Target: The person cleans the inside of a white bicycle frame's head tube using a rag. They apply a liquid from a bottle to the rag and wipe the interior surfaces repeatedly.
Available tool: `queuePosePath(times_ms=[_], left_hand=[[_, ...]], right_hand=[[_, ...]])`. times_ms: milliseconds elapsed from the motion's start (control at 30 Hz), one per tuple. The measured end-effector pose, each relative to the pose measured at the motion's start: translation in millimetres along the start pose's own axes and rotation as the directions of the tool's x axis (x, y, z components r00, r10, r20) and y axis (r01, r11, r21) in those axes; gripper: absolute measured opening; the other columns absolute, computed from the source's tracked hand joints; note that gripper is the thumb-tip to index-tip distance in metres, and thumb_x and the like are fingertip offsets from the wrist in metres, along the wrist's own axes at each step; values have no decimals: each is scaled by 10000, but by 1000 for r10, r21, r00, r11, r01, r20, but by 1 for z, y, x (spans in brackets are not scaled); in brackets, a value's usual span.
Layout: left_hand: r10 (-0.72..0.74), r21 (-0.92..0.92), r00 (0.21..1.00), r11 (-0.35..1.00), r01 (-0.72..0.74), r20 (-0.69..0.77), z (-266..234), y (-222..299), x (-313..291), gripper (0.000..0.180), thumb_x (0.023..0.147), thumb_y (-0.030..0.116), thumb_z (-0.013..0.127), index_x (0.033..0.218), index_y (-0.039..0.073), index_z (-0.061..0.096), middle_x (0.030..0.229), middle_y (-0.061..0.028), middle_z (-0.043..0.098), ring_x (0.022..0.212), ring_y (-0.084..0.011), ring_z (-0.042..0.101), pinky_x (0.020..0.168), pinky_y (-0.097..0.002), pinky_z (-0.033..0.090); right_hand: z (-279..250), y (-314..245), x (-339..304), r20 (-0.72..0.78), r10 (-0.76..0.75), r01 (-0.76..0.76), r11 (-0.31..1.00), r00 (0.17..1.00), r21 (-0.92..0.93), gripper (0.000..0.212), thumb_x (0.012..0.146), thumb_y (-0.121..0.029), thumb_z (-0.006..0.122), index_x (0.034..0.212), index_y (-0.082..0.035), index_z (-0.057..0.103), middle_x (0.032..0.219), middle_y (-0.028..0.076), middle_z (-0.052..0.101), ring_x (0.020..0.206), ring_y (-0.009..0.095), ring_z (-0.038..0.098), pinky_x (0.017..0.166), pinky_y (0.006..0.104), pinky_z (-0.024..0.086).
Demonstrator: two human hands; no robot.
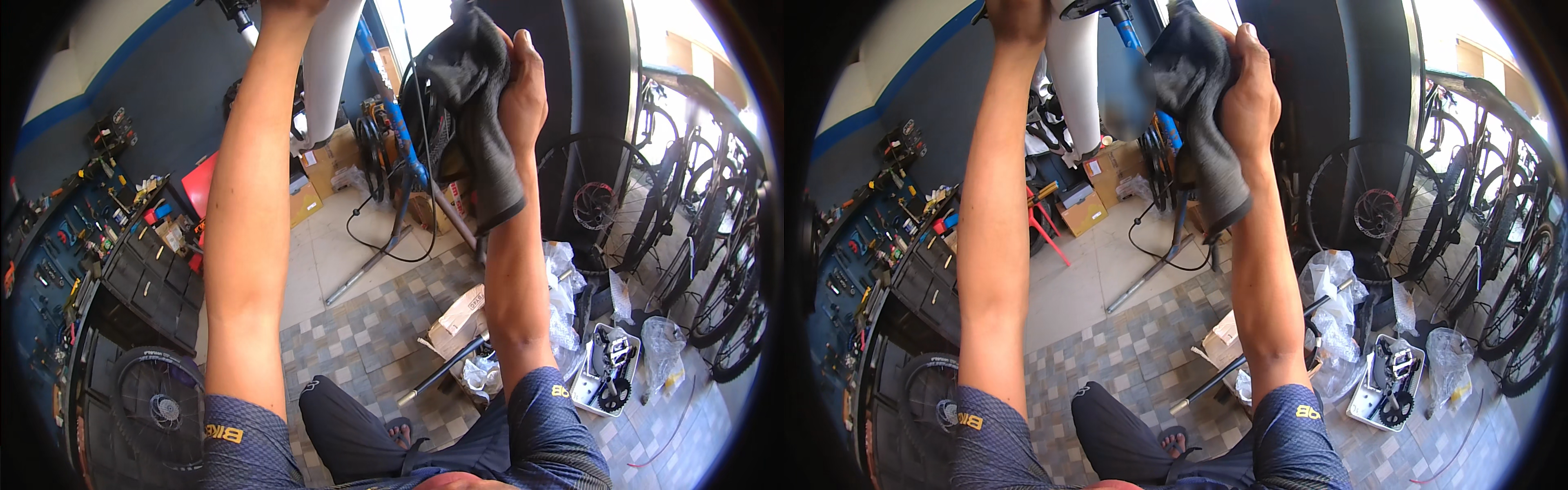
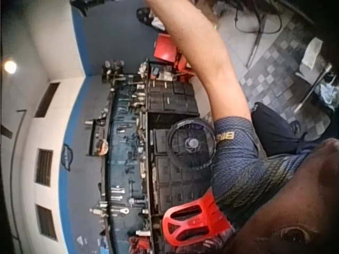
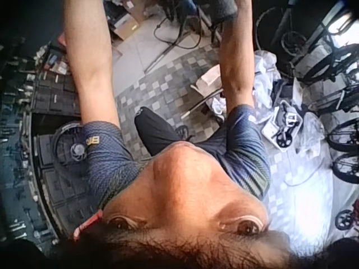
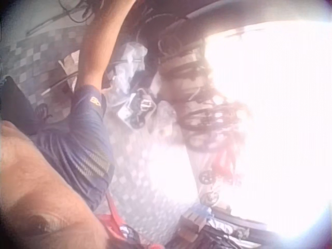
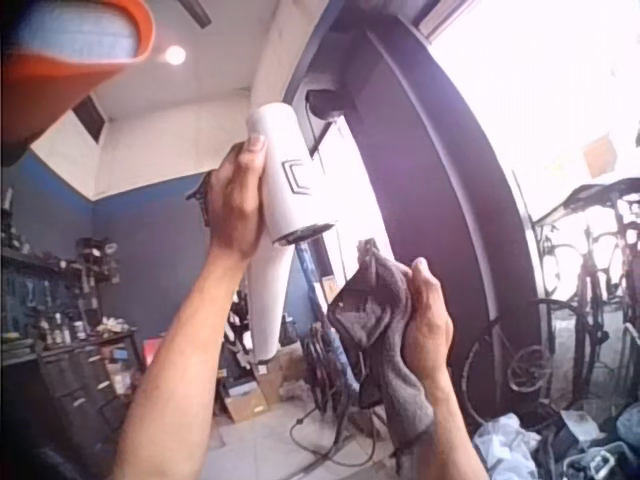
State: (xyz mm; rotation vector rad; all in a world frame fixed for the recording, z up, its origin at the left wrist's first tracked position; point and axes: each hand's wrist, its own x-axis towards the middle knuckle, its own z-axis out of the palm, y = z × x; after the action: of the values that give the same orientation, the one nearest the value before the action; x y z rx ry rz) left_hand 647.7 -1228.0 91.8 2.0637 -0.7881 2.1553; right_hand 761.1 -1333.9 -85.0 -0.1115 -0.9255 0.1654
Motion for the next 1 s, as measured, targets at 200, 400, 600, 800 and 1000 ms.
queuePosePath(times_ms=[200, 400, 600, 800, 1000], left_hand=[[-9, -41, 1000, 999, 9, 12, -6, 1, 3, 492, 1066, 434, 490, 1022, -21, 672, 855, -55, 654, 797, -140, 587, 733, -304, 463], [-82, -58, 996, 995, 83, 30, -6, 1, 3, 477, 1066, 431, 495, 1001, -9, 667, 834, -40, 633, 779, -132, 571, 714, -300, 449], [-63, -39, 998, 997, 64, 17, -6, 2, 1, 470, 1064, 436, 497, 1007, 0, 663, 836, -37, 627, 770, -135, 564, 709, -301, 446], [-67, -70, 998, 995, 69, 20, -8, 0, -1, 474, 1065, 440, 490, 1010, 1, 661, 830, -38, 623, 764, -140, 560, 707, -306, 444], [-94, -67, 995, 993, 96, 29, -5, 6, -3, 472, 1077, 422, 473, 1011, -7, 657, 851, -48, 631, 792, -140, 564, 726, -303, 445]], right_hand=[[33, 10, 9, 130, -537, 541, 746, 834, -389, 242, 908, -12, 714, 1131, -17, 622, 952, 83, 694, 834, 117, 668, 773, 242, 540], [48, 4, 25, 482, -770, 753, -5, 417, -659, 359, 814, 29, 746, 1153, -23, 640, 991, 101, 711, 798, 204, 682, 731, 302, 561], [39, 10, 15, 599, -773, 897, -94, 208, -432, 365, 695, 57, 761, 1025, -88, 703, 864, 20, 723, 694, 202, 644, 640, 307, 537], [38, -2, 22, 649, -641, 779, -125, 409, -614, 388, 704, 21, 771, 1070, -41, 659, 991, 117, 696, 770, 294, 682, 717, 358, 571], [59, -5, 38, 551, -739, 667, -188, 387, -721, 396, 686, -63, 778, 1058, -50, 642, 870, 103, 644, 759, 279, 676, 659, 377, 566]])
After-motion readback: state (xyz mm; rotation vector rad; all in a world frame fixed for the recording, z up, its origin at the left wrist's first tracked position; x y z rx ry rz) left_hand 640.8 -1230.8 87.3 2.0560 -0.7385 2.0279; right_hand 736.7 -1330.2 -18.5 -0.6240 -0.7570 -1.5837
